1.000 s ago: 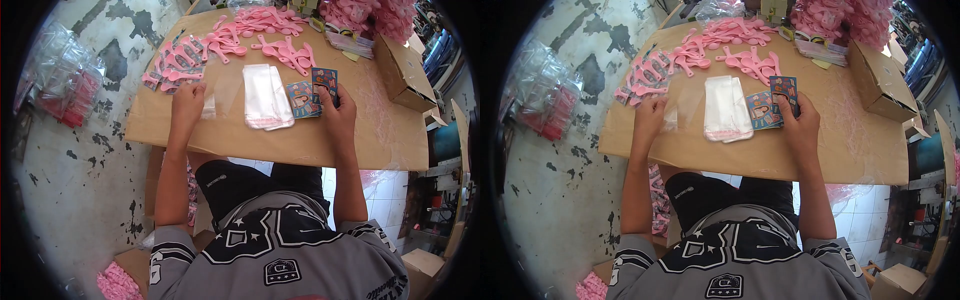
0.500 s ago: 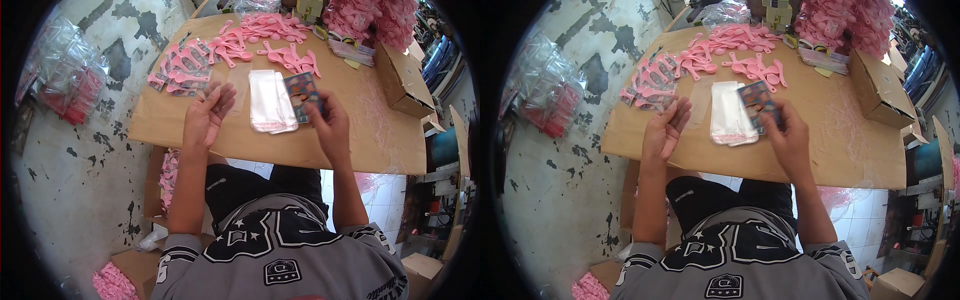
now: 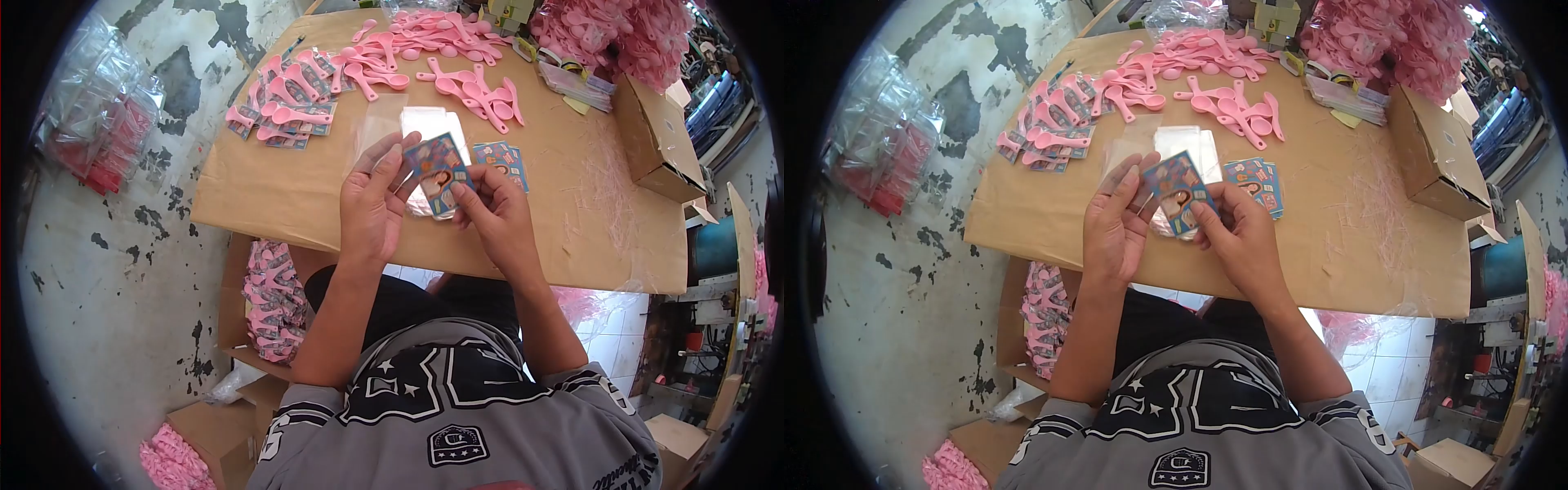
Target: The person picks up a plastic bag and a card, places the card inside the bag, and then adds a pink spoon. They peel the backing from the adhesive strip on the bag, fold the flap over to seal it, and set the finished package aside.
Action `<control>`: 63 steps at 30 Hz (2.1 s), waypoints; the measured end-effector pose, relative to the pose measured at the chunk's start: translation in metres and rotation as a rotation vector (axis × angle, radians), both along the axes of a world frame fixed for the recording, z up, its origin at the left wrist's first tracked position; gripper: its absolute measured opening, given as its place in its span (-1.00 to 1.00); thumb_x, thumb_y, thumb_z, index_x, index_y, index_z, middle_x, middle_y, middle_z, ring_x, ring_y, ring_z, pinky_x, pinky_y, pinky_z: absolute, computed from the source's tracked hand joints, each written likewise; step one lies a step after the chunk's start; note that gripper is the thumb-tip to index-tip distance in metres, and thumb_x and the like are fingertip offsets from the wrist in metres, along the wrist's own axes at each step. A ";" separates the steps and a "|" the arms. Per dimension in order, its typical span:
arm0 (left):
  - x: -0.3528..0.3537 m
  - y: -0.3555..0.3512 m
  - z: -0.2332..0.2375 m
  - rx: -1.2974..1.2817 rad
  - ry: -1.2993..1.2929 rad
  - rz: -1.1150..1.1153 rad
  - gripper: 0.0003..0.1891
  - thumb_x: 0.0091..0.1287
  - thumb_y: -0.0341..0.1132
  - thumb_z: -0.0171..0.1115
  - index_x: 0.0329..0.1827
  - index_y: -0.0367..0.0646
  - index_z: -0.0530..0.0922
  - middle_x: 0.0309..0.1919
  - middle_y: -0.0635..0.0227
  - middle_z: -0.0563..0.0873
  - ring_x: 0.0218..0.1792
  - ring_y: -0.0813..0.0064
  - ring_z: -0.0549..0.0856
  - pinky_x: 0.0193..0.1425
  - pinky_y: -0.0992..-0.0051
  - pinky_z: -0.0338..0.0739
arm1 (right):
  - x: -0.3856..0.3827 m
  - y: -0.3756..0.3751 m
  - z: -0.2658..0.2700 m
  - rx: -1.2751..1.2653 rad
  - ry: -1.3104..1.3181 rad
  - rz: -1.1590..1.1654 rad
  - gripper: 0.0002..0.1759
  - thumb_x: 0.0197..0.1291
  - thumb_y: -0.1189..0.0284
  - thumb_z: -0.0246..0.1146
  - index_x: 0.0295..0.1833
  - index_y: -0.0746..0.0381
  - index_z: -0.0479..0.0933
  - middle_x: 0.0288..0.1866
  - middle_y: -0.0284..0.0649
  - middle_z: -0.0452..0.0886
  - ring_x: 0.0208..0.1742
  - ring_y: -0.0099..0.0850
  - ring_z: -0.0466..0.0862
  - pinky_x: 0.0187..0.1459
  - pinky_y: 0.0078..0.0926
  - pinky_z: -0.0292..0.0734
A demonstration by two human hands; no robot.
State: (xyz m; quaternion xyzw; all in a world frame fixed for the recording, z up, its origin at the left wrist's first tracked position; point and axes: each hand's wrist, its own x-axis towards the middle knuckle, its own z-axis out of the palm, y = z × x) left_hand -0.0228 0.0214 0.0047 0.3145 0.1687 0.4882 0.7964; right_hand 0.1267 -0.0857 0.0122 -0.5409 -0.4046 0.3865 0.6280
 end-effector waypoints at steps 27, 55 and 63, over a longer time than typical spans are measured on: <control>-0.001 -0.015 0.010 0.095 -0.140 0.022 -0.46 0.61 -0.49 0.14 0.63 -0.18 0.34 0.38 -0.05 0.64 0.33 0.28 0.70 0.41 0.27 0.65 | -0.029 0.015 0.000 0.019 0.229 0.056 -0.74 0.52 0.42 0.37 0.14 0.37 0.61 -0.10 -0.22 0.77 -0.23 -0.59 0.76 -0.19 -0.63 0.68; 0.008 -0.002 -0.003 -0.251 -0.298 0.078 -0.60 0.68 -0.19 0.21 0.42 -0.21 0.49 -0.18 0.41 0.68 -0.20 0.56 0.70 0.08 0.34 0.73 | -0.015 0.002 0.019 0.466 -1.037 -0.121 -0.77 0.15 0.63 0.51 -0.07 0.20 0.74 -0.12 -0.17 0.68 -0.12 -0.19 0.65 -0.11 -0.28 0.58; -0.014 0.018 -0.008 -0.204 -0.347 0.248 -0.64 0.67 -0.14 0.22 0.34 -0.17 0.54 -0.15 0.35 0.68 -0.15 0.52 0.68 0.19 0.41 0.70 | 0.143 0.063 0.031 -0.155 -0.994 -0.318 -0.70 0.54 0.32 0.28 0.03 0.38 0.69 -0.25 -0.12 0.79 -0.29 -0.41 0.74 -0.22 -0.44 0.60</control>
